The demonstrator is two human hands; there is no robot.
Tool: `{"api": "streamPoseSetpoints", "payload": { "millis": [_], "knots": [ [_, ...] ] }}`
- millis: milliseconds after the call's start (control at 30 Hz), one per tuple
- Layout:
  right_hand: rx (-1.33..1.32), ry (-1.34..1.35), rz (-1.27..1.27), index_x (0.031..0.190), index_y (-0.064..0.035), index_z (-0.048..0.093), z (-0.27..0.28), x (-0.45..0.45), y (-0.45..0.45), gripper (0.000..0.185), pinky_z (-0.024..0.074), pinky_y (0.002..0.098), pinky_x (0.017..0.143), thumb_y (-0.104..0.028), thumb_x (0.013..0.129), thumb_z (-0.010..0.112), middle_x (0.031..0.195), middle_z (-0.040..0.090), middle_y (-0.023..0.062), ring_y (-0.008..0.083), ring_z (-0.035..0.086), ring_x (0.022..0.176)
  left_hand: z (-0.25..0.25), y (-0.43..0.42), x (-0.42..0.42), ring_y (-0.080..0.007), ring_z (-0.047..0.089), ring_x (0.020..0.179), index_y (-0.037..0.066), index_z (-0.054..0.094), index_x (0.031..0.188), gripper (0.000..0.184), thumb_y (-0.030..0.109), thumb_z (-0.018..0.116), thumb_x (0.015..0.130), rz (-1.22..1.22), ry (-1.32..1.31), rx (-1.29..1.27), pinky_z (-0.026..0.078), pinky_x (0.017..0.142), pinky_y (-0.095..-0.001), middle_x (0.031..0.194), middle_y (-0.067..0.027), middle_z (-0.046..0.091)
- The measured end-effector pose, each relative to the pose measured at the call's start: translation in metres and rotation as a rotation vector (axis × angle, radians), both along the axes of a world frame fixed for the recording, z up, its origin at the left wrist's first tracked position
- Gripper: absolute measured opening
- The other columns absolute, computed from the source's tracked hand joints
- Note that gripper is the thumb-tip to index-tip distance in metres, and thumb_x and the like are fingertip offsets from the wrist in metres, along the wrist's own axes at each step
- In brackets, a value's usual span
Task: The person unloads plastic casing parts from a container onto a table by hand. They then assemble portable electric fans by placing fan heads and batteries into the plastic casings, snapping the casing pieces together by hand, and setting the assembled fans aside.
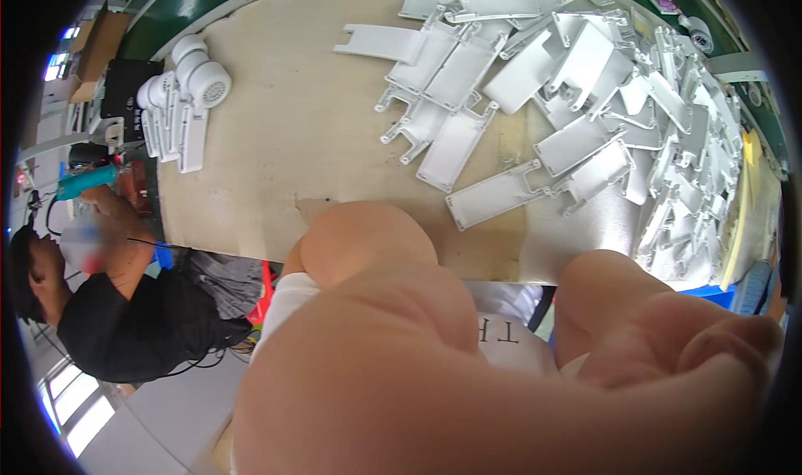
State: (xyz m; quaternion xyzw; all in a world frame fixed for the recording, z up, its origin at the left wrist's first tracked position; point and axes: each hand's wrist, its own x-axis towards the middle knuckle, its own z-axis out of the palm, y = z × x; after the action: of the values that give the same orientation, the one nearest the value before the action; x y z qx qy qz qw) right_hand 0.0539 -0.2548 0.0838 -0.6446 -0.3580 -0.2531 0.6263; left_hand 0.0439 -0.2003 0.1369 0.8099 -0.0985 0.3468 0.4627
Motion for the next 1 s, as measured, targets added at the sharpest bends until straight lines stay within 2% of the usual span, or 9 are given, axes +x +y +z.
{"api": "streamPoseSetpoints", "payload": {
  "millis": [467,667,800,833,933,967,1000],
  "knots": [
    [0.316,0.083,-0.06,0.069,-0.0001,0.057,0.003,-0.018,0.038,0.026,0.0393,0.022,0.045,-0.014,0.047,0.054,0.07,0.056,0.0076,0.0156,0.053,0.058,0.0,0.019,0.012,-0.0185,0.052,0.065,0.004,0.051,0.077,0.008,0.005,0.051,0.069,-0.035,0.029,0.38,0.045,0.054,-0.0289,0.086,-0.0116,0.056],
    [0.336,0.052,-0.084,0.068,0.0,0.057,0.006,-0.019,0.038,0.027,0.0391,0.0218,0.045,-0.015,0.046,0.054,0.07,0.056,0.0075,0.0154,0.053,0.058,-0.007,0.016,0.019,-0.0187,0.052,0.065,0.004,0.051,0.076,0.008,0.004,0.05,0.069,-0.048,-0.026,0.426,0.045,0.053,-0.0291,0.087,-0.0117,0.056],
    [0.241,-0.123,-0.06,0.067,0.0001,0.057,0.016,0.004,0.02,0.027,0.039,0.0217,0.044,-0.015,0.045,0.054,0.07,0.056,0.0074,0.0154,0.053,0.057,0.008,0.027,0.013,-0.0189,0.052,0.065,0.004,0.05,0.076,0.008,0.004,0.049,0.068,-0.003,-0.212,0.345,0.045,0.053,-0.0292,0.087,-0.0118,0.056],
    [0.22,-0.201,-0.056,0.067,0.0001,0.057,0.023,0.016,0.015,0.027,0.039,0.0216,0.044,-0.015,0.045,0.054,0.069,0.056,0.0074,0.0153,0.053,0.057,0.02,0.025,-0.015,-0.0189,0.052,0.065,0.004,0.05,0.076,0.008,0.004,0.049,0.068,0.009,-0.293,0.326,0.045,0.053,-0.0292,0.087,-0.0118,0.056],
    [0.202,-0.456,-0.08,0.066,0.0002,0.057,0.055,0.049,0.003,0.028,0.0389,0.0215,0.044,-0.016,0.044,0.054,0.069,0.056,0.0073,0.0153,0.053,0.057,0.035,0.02,0.008,-0.019,0.052,0.066,0.005,0.05,0.076,0.008,0.003,0.049,0.068,0.009,-0.559,0.311,0.045,0.053,-0.0293,0.087,-0.0118,0.056],
    [0.207,-0.529,-0.085,0.066,0.0002,0.057,0.068,0.051,0.004,0.028,0.0389,0.0215,0.044,-0.016,0.044,0.054,0.069,0.056,0.0073,0.0152,0.053,0.057,0.041,0.03,0.012,-0.0215,0.054,0.069,0.003,0.052,0.08,0.01,0.003,0.048,0.07,-0.059,-0.51,0.331,0.046,0.056,-0.0306,0.09,-0.0135,0.057],
    [-0.208,-0.565,0.282,0.074,-0.0009,0.058,0.076,0.064,-0.026,0.03,0.0421,0.0244,0.049,-0.015,0.049,0.056,0.077,0.056,0.0067,0.0166,0.054,0.066,0.045,0.044,0.014,-0.0241,0.056,0.072,0.002,0.053,0.084,0.013,0.003,0.048,0.073,-0.122,-0.452,0.358,0.047,0.058,-0.0319,0.094,-0.0153,0.058]
  ]
}}
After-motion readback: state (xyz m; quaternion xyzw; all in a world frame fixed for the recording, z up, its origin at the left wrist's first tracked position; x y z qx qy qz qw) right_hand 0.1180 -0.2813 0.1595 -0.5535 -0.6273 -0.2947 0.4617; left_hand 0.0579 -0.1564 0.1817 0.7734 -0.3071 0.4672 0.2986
